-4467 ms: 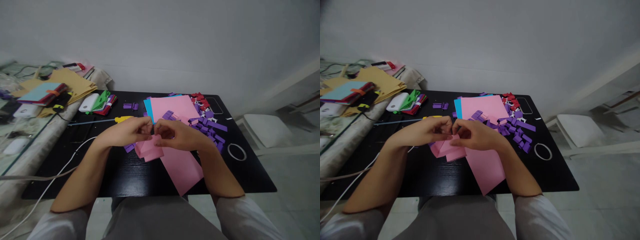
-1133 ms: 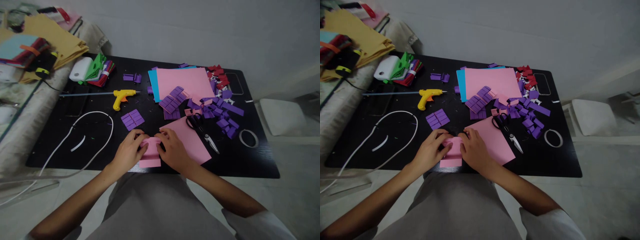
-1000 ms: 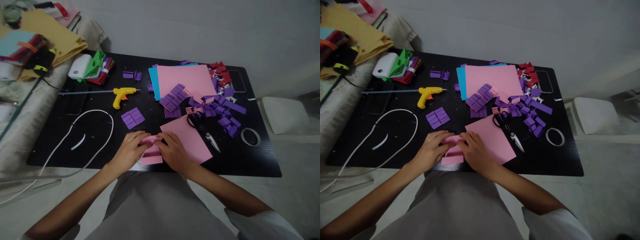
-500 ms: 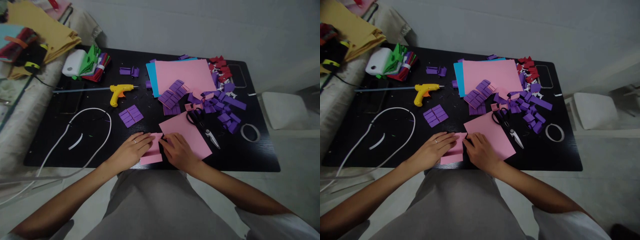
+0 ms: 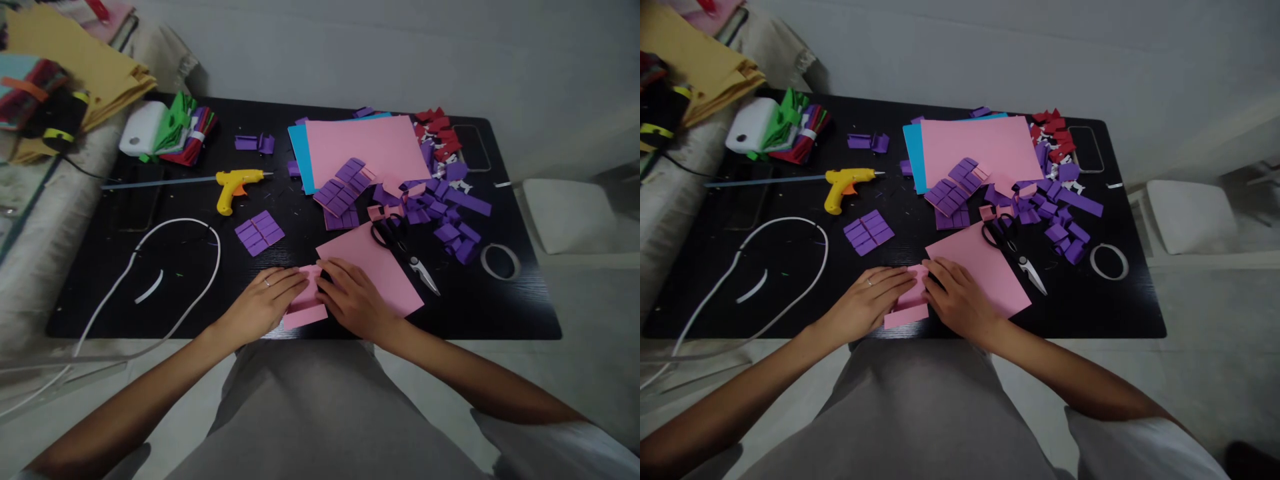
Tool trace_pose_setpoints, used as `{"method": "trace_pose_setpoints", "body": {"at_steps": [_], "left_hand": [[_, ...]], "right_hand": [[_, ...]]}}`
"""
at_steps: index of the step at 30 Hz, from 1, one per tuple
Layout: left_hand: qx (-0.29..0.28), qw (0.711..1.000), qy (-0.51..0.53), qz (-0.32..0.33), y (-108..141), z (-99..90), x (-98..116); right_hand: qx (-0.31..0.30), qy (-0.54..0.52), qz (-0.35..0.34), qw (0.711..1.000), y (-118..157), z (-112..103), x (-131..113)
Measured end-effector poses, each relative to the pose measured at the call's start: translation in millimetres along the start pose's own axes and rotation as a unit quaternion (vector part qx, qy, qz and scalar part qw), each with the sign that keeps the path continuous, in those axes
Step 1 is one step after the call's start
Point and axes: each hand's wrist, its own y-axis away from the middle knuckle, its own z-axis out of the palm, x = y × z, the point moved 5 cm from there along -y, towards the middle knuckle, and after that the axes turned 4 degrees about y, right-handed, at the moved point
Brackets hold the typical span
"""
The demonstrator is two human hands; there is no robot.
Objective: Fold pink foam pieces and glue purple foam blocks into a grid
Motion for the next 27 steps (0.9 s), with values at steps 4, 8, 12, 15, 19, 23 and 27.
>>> {"method": "trace_pose_setpoints", "body": {"at_steps": [4, 8, 12, 15, 19, 23, 27], "left_hand": [[0.004, 1.000, -0.001, -0.003, 0, -0.5, 1], [0.000, 1.000, -0.007, 0.005, -1, -1.9, 2], [-0.004, 1.000, -0.008, 0.006, -2, -1.7, 2], [-0.006, 1.000, -0.010, 0.000, -2, -1.1, 2], [-0.008, 1.000, -0.007, 0.001, -3, -2.0, 2], [-0.010, 1.000, 0.004, -0.003, -4, -2.9, 1], [-0.007, 1.000, 0.024, -0.014, -4, -2.3, -1]], "right_hand": [[-0.026, -0.010, -0.017, 0.999, 0, 6, 2], [-0.042, -0.003, -0.020, 0.999, 3, 9, 4], [-0.037, 0.004, -0.022, 0.999, 6, 9, 3], [-0.023, 0.015, -0.032, 0.999, 8, 10, 0], [-0.013, 0.017, -0.039, 0.999, 11, 11, -1], [-0.005, 0.020, -0.032, 0.999, 13, 12, -1], [-0.001, 0.029, -0.032, 0.999, 14, 12, -2]]}}
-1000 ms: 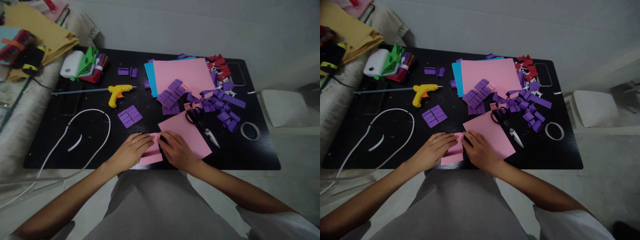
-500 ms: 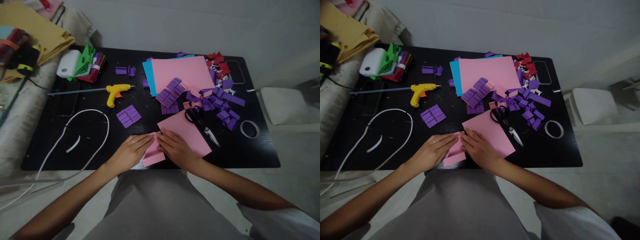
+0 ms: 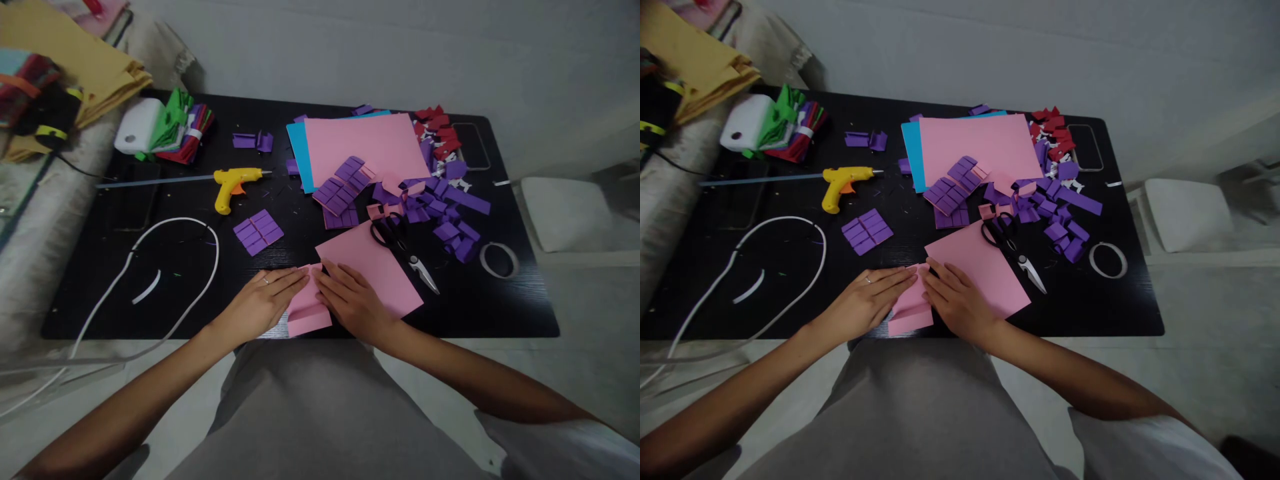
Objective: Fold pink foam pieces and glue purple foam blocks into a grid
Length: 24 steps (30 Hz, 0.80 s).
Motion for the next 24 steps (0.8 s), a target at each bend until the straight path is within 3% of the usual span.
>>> {"method": "trace_pose_setpoints", "body": {"at_steps": [11, 17, 20, 24], "left_hand": [[-0.004, 0.999, 0.024, -0.021, 2, 2.5, -3], [0.007, 0.999, 0.031, -0.021, 1, 2.1, -3], [0.006, 0.999, 0.035, -0.025, 2, 2.5, -4], [0.013, 0.999, 0.042, -0.022, 1, 1.3, -4]], "right_hand": [[0.020, 0.029, 0.068, 0.997, -3, -9, 7], [0.004, -0.002, 0.016, 1.000, -4, -7, 6], [-0.009, -0.012, 0.049, 0.999, -2, -6, 11], [0.032, -0.030, 0.053, 0.998, -7, -14, 17]]}}
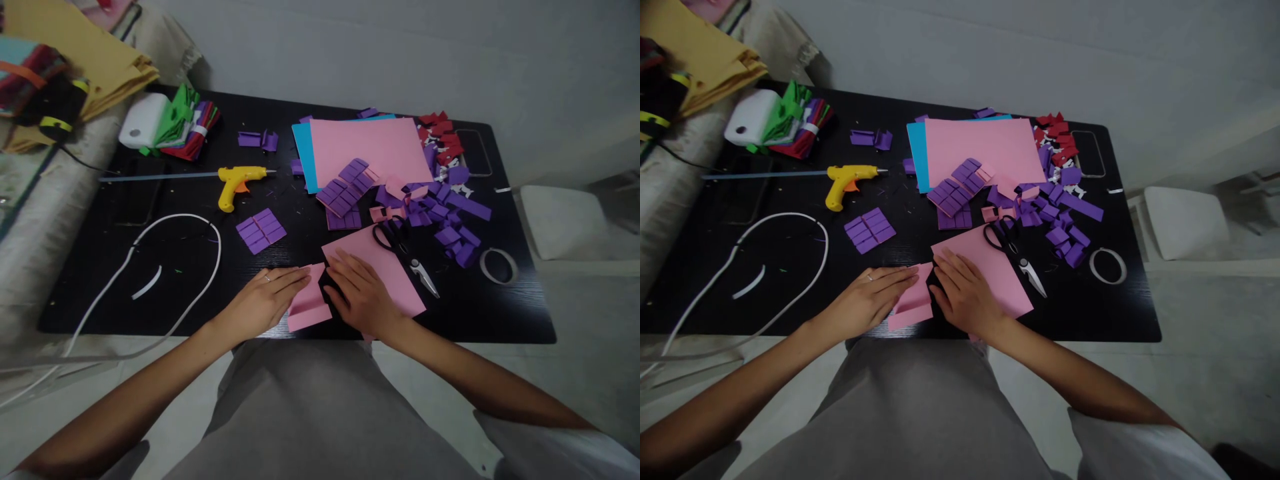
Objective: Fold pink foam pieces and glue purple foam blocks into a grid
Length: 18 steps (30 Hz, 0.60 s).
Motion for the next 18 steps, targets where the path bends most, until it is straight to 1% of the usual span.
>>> {"method": "trace_pose_setpoints", "body": {"at_steps": [2, 3, 5, 7, 9, 12, 18], "left_hand": [[0.004, 1.000, 0.008, -0.003, -1, -1.5, 0], [0.006, 1.000, 0.013, -0.007, -1, -2.5, -1], [0.015, 0.999, 0.031, -0.022, 0, -5.5, -3], [0.031, 0.997, 0.053, -0.044, 2, -9.8, -5], [0.052, 0.994, 0.067, -0.071, 7, -15.0, -8], [0.069, 0.990, 0.052, -0.113, 14, -21.1, -12], [0.054, 0.983, 0.026, -0.171, 15, -22.1, -13]], "right_hand": [[0.001, -0.030, -0.037, 0.999, -7, -1, -1], [-0.015, -0.045, -0.063, 0.997, -10, 1, -2], [-0.066, -0.067, -0.116, 0.989, -14, 8, -5], [-0.106, -0.079, -0.146, 0.980, -17, 13, -6], [-0.121, -0.089, -0.147, 0.978, -20, 15, -6], [-0.142, -0.093, -0.146, 0.975, -24, 15, -5], [-0.174, -0.059, -0.178, 0.967, -27, 12, -8]]}}
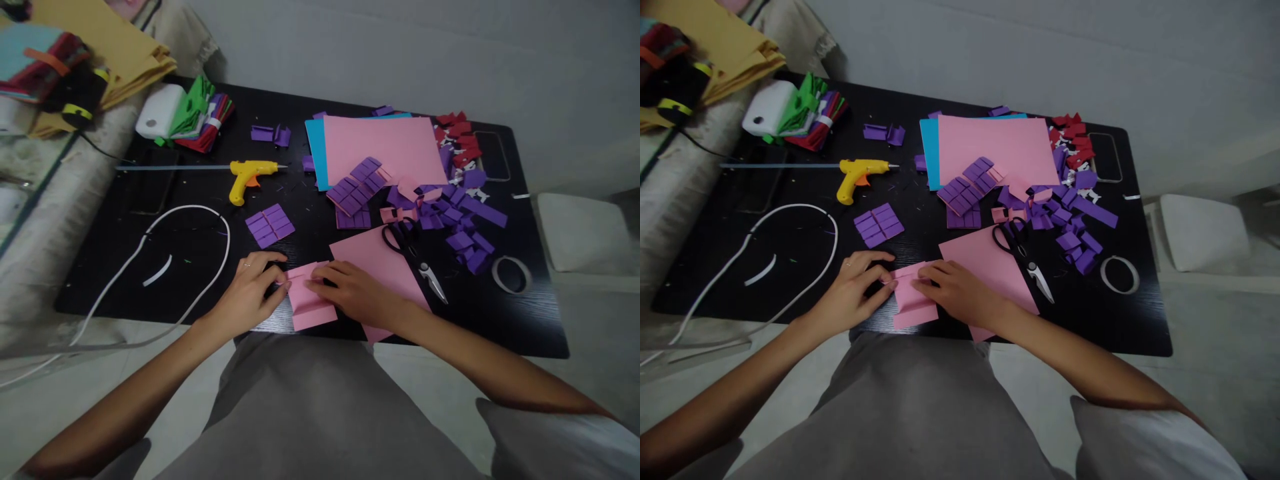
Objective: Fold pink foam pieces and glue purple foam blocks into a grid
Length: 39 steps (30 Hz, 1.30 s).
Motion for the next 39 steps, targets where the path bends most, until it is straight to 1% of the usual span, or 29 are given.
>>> {"method": "trace_pose_setpoints", "body": {"at_steps": [5, 11, 13, 15, 17, 19, 21, 24, 28, 31, 36, 37, 39], "left_hand": [[0.005, 0.999, -0.006, -0.032, -1, 0.4, 0], [0.010, 0.999, -0.006, -0.050, 1, -2.0, -3], [0.023, 0.998, -0.015, -0.048, 3, -3.8, -3], [0.044, 0.998, -0.039, -0.025, 7, -4.2, 3], [0.055, 0.995, -0.080, 0.028, 14, -0.3, 15], [0.048, 0.988, -0.117, 0.083, 23, 7.9, 29], [0.035, 0.986, -0.136, 0.093, 31, 15.5, 37], [0.033, 0.987, -0.145, 0.066, 40, 18.6, 37], [0.052, 0.986, -0.155, 0.038, 51, 10.6, 25], [0.066, 0.986, -0.151, 0.033, 56, 5.9, 20], [0.081, 0.988, -0.127, 0.043, 52, 8.4, 25], [0.080, 0.989, -0.118, 0.036, 50, 9.5, 25], [0.084, 0.993, -0.085, -0.001, 44, 9.8, 21]], "right_hand": [[-0.025, 0.024, 0.000, 0.999, 0, 1, -1], [-0.049, 0.041, 0.001, 0.998, 0, 5, -1], [-0.051, 0.044, -0.002, 0.998, 0, 5, -1], [-0.053, 0.043, -0.001, 0.998, -1, 4, -1], [-0.061, 0.036, 0.003, 0.997, -1, 4, -2], [-0.072, 0.030, 0.008, 0.997, -2, 4, -1], [-0.081, 0.026, 0.009, 0.996, -2, 4, -1], [-0.082, 0.025, 0.005, 0.996, -2, 3, -1], [-0.083, 0.022, 0.003, 0.996, -2, 4, -1], [-0.079, 0.017, 0.007, 0.997, -1, 6, 0], [-0.078, 0.016, 0.006, 0.997, -2, 6, -1], [-0.080, 0.018, 0.008, 0.997, -2, 6, 0], [-0.081, 0.016, 0.011, 0.996, -2, 5, 0]]}}
